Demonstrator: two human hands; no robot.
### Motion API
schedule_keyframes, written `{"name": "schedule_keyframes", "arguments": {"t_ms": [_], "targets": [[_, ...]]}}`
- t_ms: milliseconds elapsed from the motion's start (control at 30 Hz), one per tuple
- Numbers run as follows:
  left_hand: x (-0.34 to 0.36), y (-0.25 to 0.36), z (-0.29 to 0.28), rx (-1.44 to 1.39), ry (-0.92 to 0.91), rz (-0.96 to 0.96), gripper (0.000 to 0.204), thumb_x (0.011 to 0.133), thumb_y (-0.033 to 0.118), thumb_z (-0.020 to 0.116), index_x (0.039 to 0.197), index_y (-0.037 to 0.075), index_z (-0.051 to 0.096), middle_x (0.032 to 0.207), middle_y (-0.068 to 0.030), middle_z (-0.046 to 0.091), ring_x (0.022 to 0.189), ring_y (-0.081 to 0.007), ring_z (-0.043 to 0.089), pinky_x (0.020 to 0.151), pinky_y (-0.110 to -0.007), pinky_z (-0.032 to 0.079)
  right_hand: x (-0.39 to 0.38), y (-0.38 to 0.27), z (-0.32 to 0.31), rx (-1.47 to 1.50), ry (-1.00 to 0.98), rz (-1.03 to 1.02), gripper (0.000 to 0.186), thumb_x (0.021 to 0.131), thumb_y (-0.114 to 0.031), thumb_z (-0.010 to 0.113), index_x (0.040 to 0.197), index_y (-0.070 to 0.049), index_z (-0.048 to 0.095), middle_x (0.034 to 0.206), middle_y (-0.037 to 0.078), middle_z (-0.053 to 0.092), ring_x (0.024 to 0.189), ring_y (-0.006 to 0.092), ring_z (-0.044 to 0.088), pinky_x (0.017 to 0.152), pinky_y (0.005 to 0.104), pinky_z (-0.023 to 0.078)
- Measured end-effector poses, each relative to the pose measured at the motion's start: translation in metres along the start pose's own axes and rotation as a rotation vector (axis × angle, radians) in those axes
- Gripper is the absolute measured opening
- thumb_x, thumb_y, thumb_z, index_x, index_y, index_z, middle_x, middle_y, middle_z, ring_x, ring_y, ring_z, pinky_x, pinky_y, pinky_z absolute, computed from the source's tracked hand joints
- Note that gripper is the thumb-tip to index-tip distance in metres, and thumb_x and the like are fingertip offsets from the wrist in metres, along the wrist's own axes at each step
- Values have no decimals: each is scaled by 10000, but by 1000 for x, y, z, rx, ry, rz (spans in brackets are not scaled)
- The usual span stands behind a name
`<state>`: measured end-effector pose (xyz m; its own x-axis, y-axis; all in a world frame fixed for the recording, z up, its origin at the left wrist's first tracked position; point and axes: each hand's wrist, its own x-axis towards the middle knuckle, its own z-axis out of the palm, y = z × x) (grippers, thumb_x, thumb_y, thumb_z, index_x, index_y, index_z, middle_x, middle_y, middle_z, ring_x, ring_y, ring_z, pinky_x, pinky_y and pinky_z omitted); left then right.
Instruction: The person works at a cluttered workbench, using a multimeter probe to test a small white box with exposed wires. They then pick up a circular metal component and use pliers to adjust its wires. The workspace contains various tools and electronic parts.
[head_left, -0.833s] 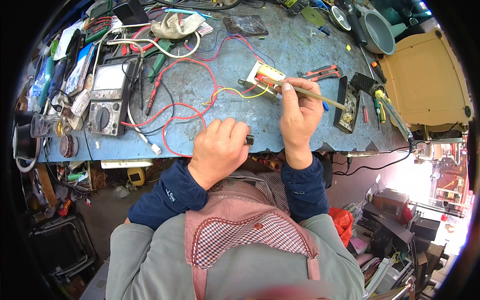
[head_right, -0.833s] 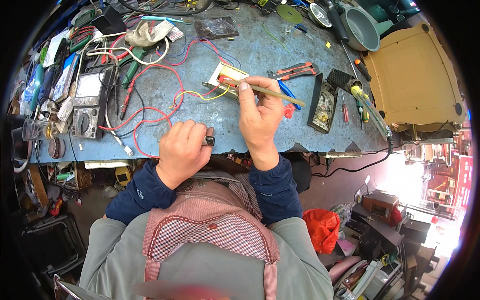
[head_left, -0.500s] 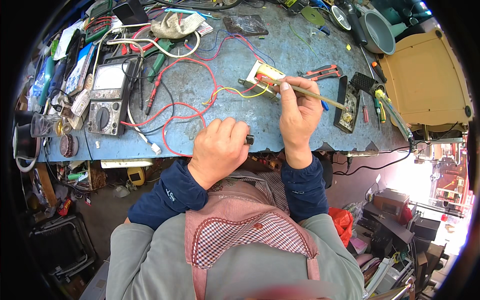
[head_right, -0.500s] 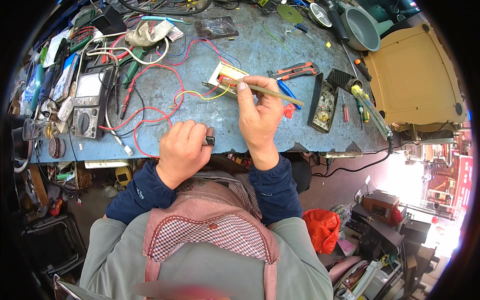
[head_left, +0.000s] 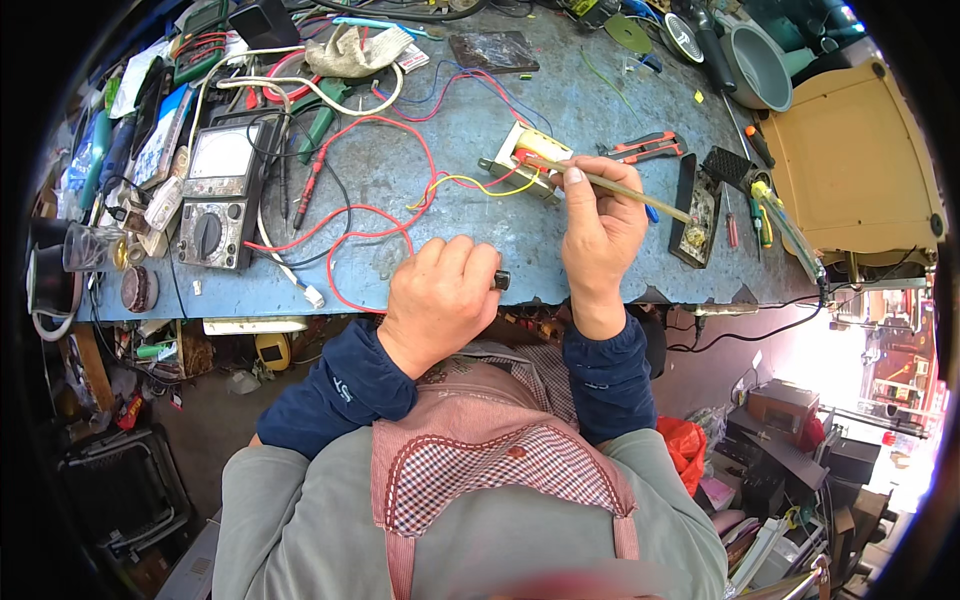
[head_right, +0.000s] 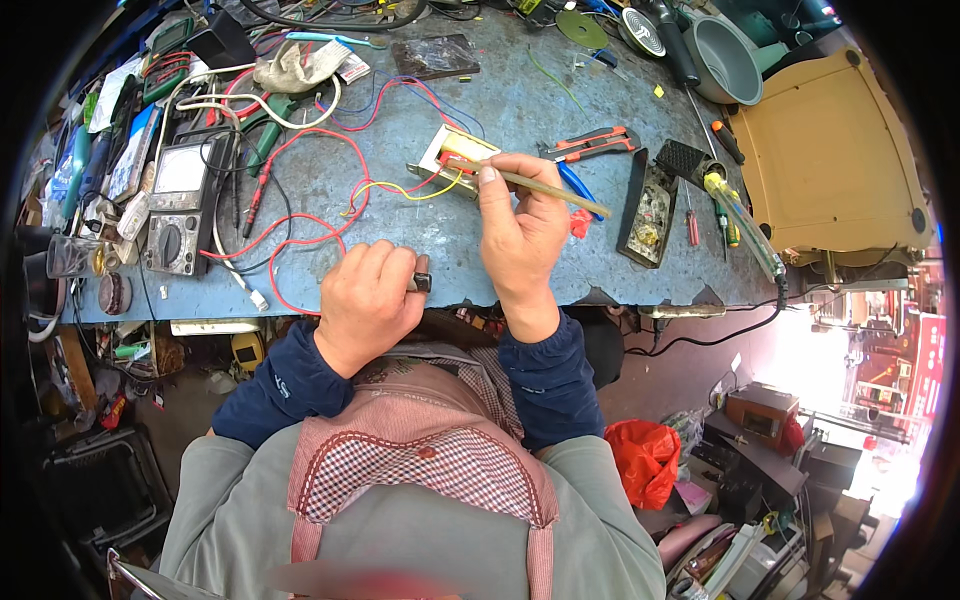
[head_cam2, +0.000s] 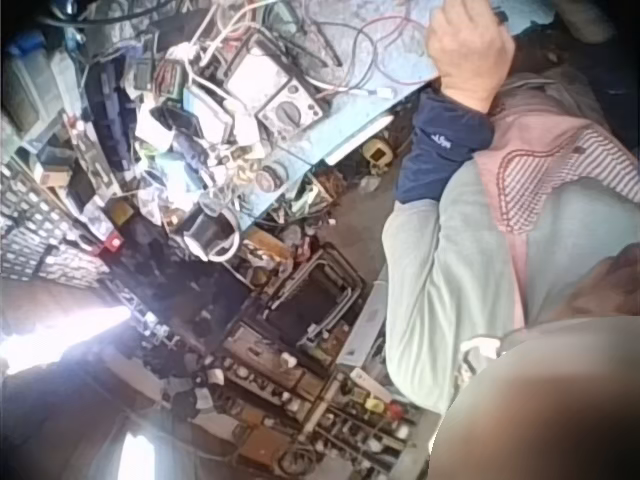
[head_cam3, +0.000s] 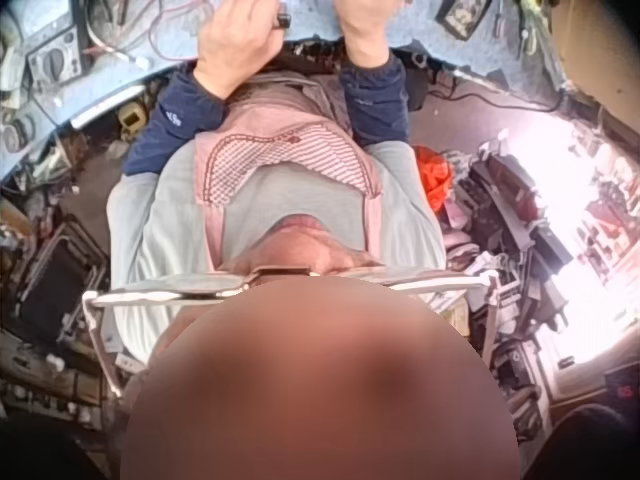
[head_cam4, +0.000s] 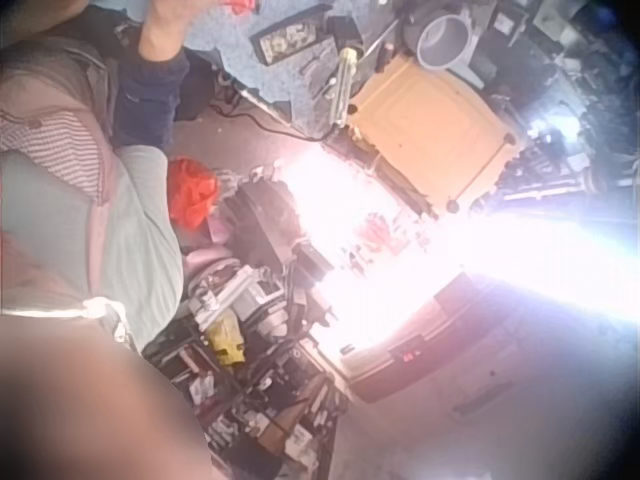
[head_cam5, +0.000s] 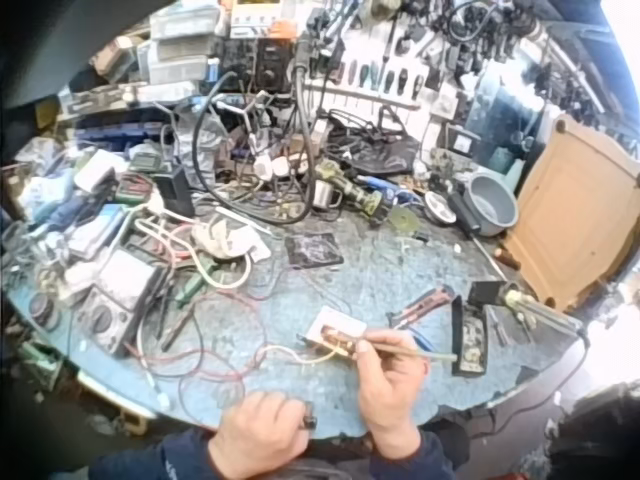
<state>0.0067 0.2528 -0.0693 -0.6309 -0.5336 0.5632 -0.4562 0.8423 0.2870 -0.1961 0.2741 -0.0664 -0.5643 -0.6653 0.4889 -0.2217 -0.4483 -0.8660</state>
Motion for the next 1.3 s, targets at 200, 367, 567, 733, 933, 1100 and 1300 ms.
{"name": "schedule_keyframes", "arguments": {"t_ms": [200,367,567,733,933,1100,1300], "targets": [[0,0,-1,3,-9,-2,302,695,179,830,898,156,607,840,-39,537,767,-252,613,616,-389,536,-1,1,2,17,2,5,150,1042,22,727,1180,7,672,1073,77,743,934,112,684,835,267,558],[0,1,-1,19,-14,-6,303,693,182,832,895,161,607,839,-35,537,766,-249,614,615,-387,537,0,-1,3,6,10,8,149,1042,17,730,1180,8,673,1078,76,745,936,114,685,840,269,559],[0,1,-1,18,-8,-5,305,695,186,835,897,163,608,845,-33,541,773,-247,616,616,-386,538,-1,2,0,-39,-17,-19,108,1076,7,690,1182,14,667,1105,107,764,949,149,755,876,304,625],[-1,1,0,20,-5,0,317,690,194,840,900,165,605,853,-34,540,777,-248,616,614,-388,538,-1,-3,1,-11,1,16,91,1084,-35,711,1152,4,664,1060,92,760,919,135,748,845,278,608],[-1,1,0,31,-9,0,326,684,199,843,899,165,600,854,-36,536,777,-248,616,611,-390,540,-1,-2,0,-21,-10,18,96,1085,-43,718,1148,-3,658,1041,89,762,893,132,744,815,260,591],[-1,1,0,31,-6,2,319,686,195,836,897,165,599,849,-36,536,770,-248,615,608,-391,541,-1,-3,1,-4,-8,29,95,1082,-34,718,1146,-3,655,1046,96,764,888,136,745,815,266,596],[-1,1,1,36,-2,2,308,683,186,823,887,164,593,837,-33,531,761,-247,613,595,-388,537,-1,-7,4,47,-17,30,139,1058,22,714,1175,18,639,1113,115,758,970,137,726,872,281,593]]}}
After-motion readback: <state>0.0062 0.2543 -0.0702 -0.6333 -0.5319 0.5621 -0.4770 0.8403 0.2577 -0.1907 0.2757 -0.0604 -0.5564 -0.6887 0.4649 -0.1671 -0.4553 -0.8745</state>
